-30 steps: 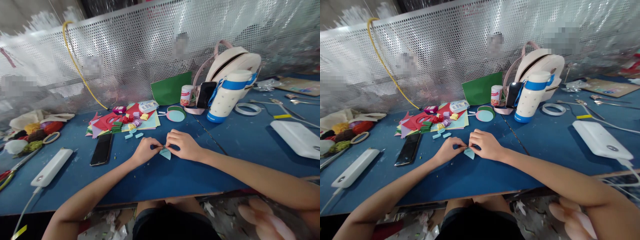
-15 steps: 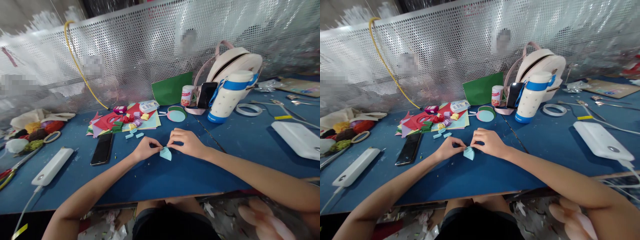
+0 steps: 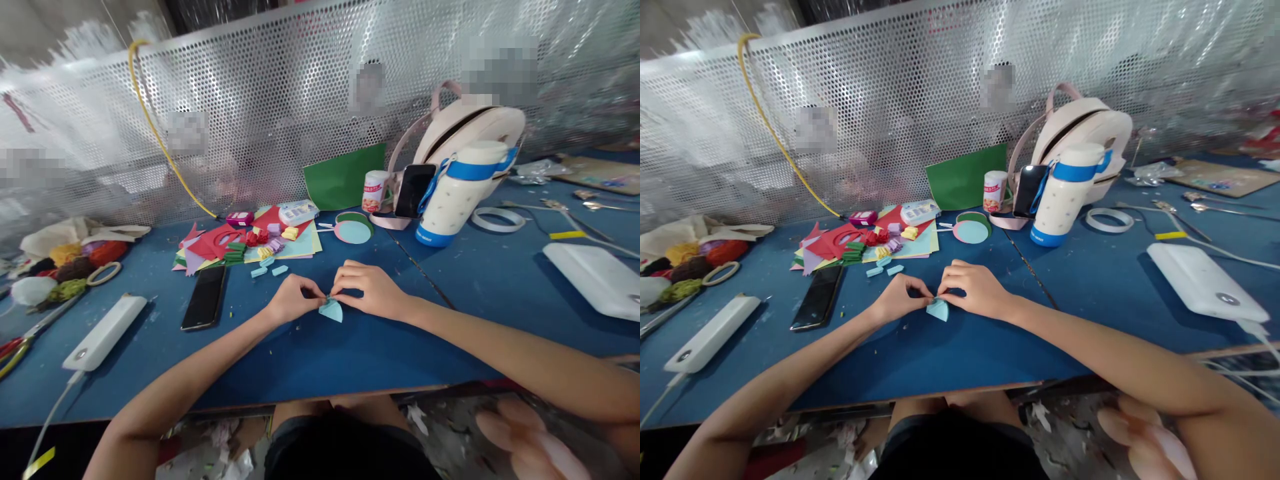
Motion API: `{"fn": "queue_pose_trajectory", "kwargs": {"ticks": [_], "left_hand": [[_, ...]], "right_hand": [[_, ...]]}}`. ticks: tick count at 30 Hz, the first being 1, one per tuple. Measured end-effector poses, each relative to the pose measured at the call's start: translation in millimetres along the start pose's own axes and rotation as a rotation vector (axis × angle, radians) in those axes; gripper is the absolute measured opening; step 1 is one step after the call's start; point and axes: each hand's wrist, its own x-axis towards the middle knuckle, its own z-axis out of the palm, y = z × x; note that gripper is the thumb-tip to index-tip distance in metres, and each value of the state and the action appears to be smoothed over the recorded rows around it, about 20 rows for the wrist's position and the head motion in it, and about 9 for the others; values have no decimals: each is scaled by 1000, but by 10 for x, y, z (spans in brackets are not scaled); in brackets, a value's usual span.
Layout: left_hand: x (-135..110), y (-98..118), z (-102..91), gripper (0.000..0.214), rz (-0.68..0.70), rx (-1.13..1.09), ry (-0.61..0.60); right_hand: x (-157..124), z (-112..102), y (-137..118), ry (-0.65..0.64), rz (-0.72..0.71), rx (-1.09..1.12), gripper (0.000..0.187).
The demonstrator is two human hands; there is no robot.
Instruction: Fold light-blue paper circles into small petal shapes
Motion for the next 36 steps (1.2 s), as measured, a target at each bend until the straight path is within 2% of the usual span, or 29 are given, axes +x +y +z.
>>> {"fn": "queue_pose_trajectory", "kwargs": {"ticks": [3,7,11,19,36], "left_hand": [[-23,32,18,7,31,81,29],[-55,99,19,12,145,250,96],[-60,121,1,13,184,345,84],[-35,80,-23,21,167,353,5],[-33,78,4,15,134,318,65]], "right_hand": [[0,18,-21,-18,8,3,19],[3,39,-49,-4,52,34,16],[7,36,-54,27,94,41,17],[9,27,-38,7,62,3,16],[3,30,-81,-20,63,29,15]]}}
